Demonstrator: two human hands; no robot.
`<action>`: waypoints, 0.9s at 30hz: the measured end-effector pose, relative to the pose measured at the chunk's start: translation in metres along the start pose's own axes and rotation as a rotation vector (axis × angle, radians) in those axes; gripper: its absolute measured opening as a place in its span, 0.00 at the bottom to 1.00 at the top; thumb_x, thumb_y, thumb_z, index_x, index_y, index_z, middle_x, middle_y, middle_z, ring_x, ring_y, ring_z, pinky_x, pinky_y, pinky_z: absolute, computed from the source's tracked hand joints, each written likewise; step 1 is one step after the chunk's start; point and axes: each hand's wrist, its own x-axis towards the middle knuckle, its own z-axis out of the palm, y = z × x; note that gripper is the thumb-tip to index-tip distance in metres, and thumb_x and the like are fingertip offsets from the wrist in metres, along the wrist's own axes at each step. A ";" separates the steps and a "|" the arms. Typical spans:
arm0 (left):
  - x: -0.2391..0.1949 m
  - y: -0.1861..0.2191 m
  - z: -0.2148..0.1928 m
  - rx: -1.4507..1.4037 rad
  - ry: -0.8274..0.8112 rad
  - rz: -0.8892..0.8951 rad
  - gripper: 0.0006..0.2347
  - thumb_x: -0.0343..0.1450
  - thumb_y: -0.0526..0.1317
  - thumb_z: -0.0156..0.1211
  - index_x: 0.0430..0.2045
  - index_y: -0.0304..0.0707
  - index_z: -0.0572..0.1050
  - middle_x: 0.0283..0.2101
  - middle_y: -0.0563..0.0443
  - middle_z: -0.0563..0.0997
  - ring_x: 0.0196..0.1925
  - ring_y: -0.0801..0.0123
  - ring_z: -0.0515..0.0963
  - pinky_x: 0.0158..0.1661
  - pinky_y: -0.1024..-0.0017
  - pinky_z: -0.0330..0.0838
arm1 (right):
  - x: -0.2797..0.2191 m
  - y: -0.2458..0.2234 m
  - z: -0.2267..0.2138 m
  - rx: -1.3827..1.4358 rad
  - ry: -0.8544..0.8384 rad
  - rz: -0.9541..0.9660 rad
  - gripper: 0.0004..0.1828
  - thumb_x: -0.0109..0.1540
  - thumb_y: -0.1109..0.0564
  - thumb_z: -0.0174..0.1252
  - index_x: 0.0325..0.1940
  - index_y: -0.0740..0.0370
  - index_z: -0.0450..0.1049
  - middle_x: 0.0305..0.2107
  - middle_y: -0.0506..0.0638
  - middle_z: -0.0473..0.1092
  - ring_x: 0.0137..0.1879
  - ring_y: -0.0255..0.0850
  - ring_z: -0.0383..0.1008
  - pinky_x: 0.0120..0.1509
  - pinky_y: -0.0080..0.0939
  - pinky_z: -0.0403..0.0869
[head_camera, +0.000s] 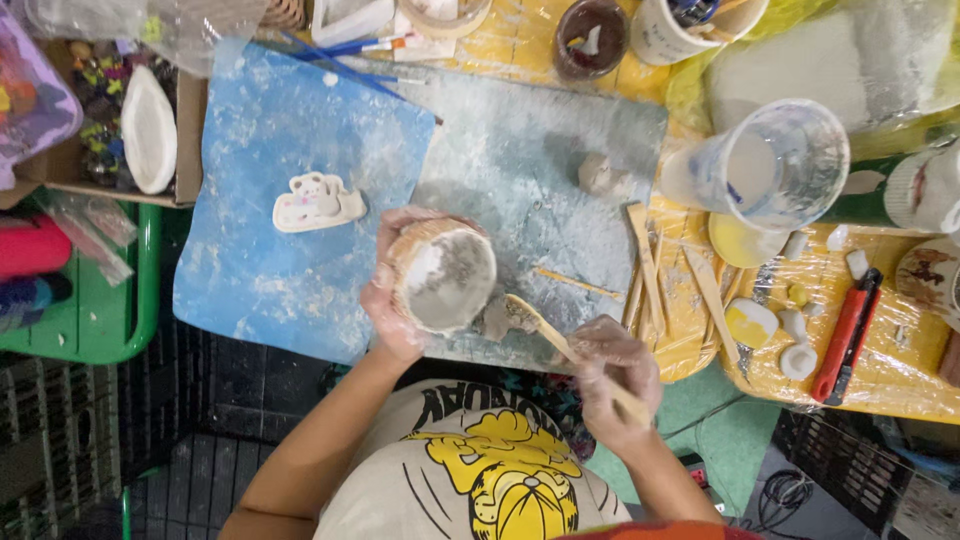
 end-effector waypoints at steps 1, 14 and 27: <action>-0.003 0.001 -0.005 -0.001 0.010 -0.001 0.29 0.70 0.61 0.56 0.55 0.38 0.61 0.56 0.32 0.74 0.59 0.47 0.77 0.57 0.49 0.77 | -0.004 0.009 -0.002 -0.206 -0.063 -0.131 0.09 0.68 0.60 0.58 0.48 0.64 0.65 0.38 0.56 0.74 0.41 0.41 0.77 0.41 0.40 0.78; -0.014 0.002 -0.010 0.035 0.052 -0.002 0.27 0.71 0.59 0.54 0.56 0.37 0.62 0.55 0.35 0.73 0.60 0.48 0.77 0.61 0.51 0.74 | -0.018 0.043 -0.011 -0.862 -0.405 -0.587 0.14 0.56 0.66 0.71 0.42 0.62 0.76 0.41 0.50 0.74 0.39 0.42 0.79 0.40 0.41 0.79; -0.013 0.006 -0.005 0.058 0.048 -0.041 0.28 0.72 0.59 0.52 0.57 0.36 0.62 0.56 0.31 0.75 0.59 0.48 0.78 0.60 0.52 0.75 | -0.003 0.037 -0.010 -0.857 -0.529 -0.634 0.14 0.52 0.65 0.69 0.40 0.59 0.76 0.43 0.51 0.72 0.42 0.43 0.80 0.46 0.42 0.81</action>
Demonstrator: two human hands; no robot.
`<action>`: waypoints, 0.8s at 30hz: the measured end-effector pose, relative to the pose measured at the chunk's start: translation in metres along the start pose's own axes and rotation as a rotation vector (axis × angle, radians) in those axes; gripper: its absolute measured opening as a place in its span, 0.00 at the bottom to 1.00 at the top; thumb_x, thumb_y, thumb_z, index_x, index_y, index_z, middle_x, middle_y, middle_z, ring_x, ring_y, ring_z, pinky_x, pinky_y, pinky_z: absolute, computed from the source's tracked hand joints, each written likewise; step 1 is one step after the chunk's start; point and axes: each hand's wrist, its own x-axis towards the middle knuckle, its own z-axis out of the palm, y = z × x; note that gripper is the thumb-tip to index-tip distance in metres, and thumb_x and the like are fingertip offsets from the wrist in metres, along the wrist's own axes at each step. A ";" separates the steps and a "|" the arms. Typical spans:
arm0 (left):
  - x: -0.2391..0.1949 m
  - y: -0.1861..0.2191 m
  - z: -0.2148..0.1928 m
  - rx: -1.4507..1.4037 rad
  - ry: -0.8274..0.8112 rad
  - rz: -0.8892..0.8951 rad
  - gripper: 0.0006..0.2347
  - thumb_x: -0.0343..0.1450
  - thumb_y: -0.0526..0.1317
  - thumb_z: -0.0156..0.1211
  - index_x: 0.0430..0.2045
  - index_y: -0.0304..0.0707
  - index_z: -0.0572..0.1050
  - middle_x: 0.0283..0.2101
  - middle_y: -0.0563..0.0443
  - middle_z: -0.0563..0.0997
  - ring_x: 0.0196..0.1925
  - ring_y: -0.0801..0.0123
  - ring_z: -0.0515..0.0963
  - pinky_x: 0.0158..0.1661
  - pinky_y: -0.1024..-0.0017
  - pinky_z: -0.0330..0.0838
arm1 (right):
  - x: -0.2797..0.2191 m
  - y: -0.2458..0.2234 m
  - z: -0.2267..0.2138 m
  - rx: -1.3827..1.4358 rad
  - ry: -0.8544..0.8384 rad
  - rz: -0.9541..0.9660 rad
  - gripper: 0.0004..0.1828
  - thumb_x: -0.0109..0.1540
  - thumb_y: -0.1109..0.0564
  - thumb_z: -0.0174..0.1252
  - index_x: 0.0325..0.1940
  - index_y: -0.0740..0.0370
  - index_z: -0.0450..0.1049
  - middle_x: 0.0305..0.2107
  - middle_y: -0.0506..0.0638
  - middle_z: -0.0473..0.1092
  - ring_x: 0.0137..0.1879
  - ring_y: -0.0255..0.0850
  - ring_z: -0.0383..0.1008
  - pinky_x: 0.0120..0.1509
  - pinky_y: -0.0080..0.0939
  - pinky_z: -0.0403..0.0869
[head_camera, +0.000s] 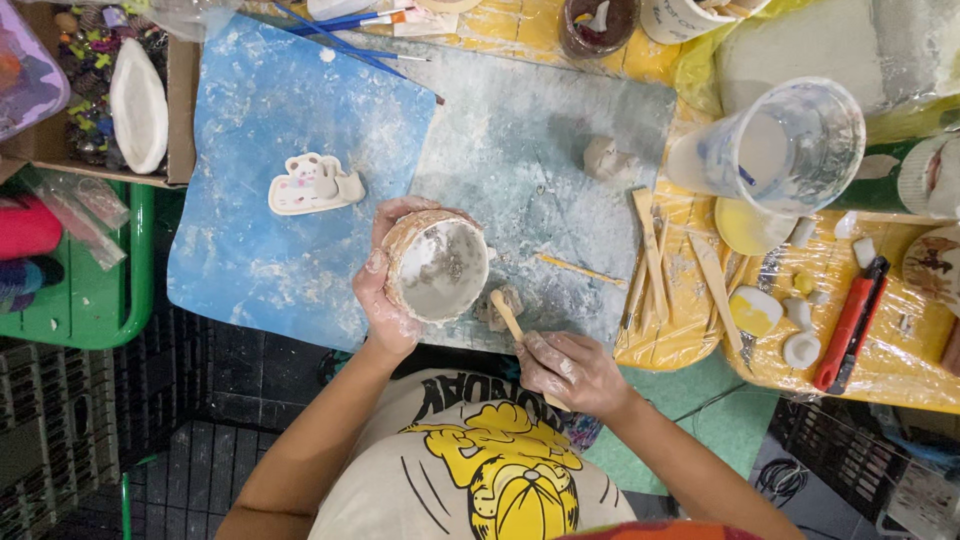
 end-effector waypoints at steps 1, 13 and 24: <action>0.000 -0.001 0.000 0.000 -0.001 0.000 0.28 0.72 0.59 0.52 0.57 0.36 0.62 0.56 0.31 0.75 0.59 0.48 0.78 0.60 0.52 0.75 | 0.000 0.001 -0.001 0.005 -0.021 -0.005 0.14 0.53 0.64 0.69 0.41 0.60 0.76 0.43 0.51 0.72 0.42 0.43 0.80 0.47 0.42 0.82; -0.039 -0.033 0.002 -0.027 0.019 0.017 0.29 0.73 0.62 0.48 0.56 0.35 0.63 0.56 0.32 0.76 0.57 0.48 0.79 0.52 0.51 0.79 | 0.001 -0.008 -0.001 0.019 0.043 0.105 0.19 0.56 0.63 0.70 0.48 0.62 0.72 0.43 0.53 0.71 0.39 0.45 0.78 0.39 0.41 0.78; -0.057 -0.051 0.006 0.134 0.248 -0.155 0.29 0.72 0.60 0.45 0.59 0.36 0.60 0.57 0.42 0.71 0.62 0.57 0.74 0.60 0.54 0.72 | -0.027 -0.009 0.022 0.356 0.270 0.258 0.12 0.65 0.64 0.60 0.47 0.65 0.63 0.40 0.57 0.73 0.47 0.51 0.80 0.49 0.51 0.82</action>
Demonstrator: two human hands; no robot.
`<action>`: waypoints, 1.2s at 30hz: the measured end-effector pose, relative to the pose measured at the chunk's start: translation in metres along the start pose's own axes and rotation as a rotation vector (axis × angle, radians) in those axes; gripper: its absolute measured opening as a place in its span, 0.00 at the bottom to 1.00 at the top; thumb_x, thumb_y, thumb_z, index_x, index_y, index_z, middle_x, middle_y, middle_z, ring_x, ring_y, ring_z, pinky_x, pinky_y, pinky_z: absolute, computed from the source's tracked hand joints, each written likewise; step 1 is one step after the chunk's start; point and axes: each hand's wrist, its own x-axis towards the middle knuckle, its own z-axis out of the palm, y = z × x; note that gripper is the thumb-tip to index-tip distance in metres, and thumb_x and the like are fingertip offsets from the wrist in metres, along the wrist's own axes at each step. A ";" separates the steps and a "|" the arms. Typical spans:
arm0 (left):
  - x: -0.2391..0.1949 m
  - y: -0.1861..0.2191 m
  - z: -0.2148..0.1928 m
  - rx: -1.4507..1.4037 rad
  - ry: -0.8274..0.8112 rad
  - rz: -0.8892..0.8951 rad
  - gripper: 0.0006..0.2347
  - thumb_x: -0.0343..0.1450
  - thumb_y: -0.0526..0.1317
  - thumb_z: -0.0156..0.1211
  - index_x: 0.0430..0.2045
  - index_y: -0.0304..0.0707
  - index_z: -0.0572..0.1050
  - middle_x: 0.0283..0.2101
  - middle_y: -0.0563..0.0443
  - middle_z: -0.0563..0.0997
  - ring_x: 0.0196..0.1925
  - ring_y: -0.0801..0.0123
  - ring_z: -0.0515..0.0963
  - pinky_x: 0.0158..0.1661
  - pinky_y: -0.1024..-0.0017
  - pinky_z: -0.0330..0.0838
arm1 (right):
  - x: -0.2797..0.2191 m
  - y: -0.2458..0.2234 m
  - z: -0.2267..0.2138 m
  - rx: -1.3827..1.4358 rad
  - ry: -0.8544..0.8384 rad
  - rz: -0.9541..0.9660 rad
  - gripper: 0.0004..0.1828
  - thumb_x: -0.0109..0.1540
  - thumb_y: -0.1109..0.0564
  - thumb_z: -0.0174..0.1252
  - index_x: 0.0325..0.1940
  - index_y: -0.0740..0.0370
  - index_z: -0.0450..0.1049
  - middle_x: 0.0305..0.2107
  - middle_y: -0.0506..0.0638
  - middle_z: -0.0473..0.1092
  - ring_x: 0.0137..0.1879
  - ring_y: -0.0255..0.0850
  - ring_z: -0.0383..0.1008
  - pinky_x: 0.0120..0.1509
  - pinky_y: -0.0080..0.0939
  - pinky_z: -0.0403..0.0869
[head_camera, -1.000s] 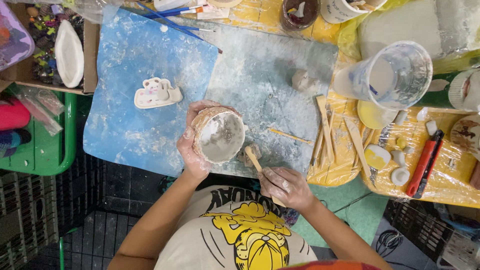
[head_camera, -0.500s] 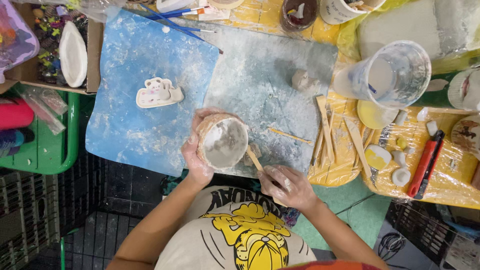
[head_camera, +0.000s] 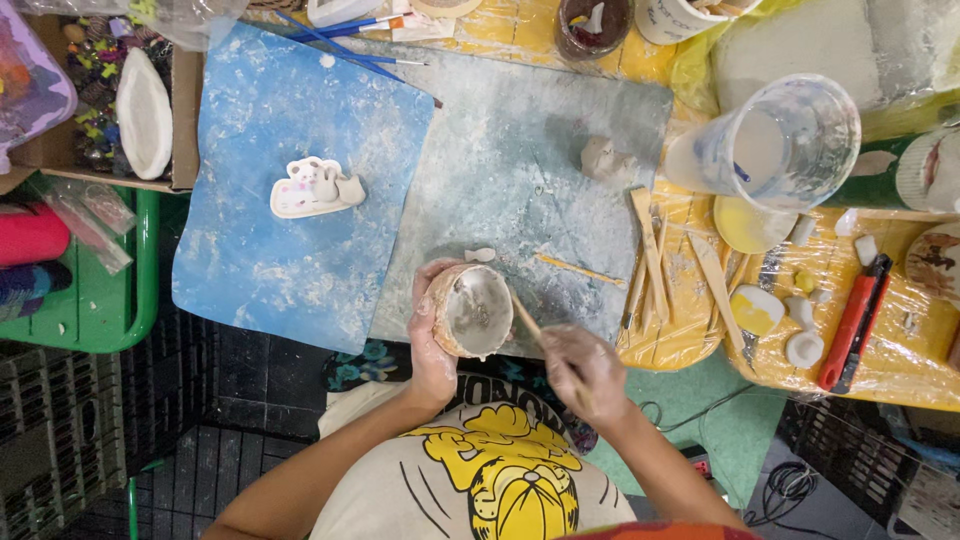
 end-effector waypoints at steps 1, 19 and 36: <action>-0.001 0.000 0.001 0.000 0.000 0.000 0.29 0.72 0.60 0.45 0.59 0.36 0.60 0.57 0.42 0.71 0.62 0.57 0.74 0.60 0.54 0.72 | -0.002 -0.002 0.000 0.103 0.106 0.187 0.07 0.67 0.65 0.56 0.46 0.65 0.64 0.39 0.59 0.74 0.44 0.49 0.81 0.45 0.49 0.83; 0.038 0.049 0.011 -0.080 -0.393 0.027 0.29 0.79 0.60 0.41 0.62 0.31 0.65 0.56 0.31 0.76 0.59 0.53 0.78 0.61 0.56 0.76 | 0.039 -0.035 -0.059 0.639 0.306 0.529 0.10 0.68 0.59 0.55 0.50 0.68 0.74 0.40 0.63 0.79 0.36 0.43 0.83 0.35 0.45 0.80; 0.070 0.072 0.020 -0.132 -0.578 -0.446 0.29 0.83 0.57 0.33 0.59 0.24 0.70 0.38 0.36 0.81 0.22 0.68 0.79 0.15 0.77 0.70 | 0.154 -0.090 -0.080 -0.876 -0.261 -0.212 0.26 0.61 0.53 0.65 0.65 0.45 0.75 0.44 0.49 0.70 0.38 0.40 0.72 0.37 0.40 0.73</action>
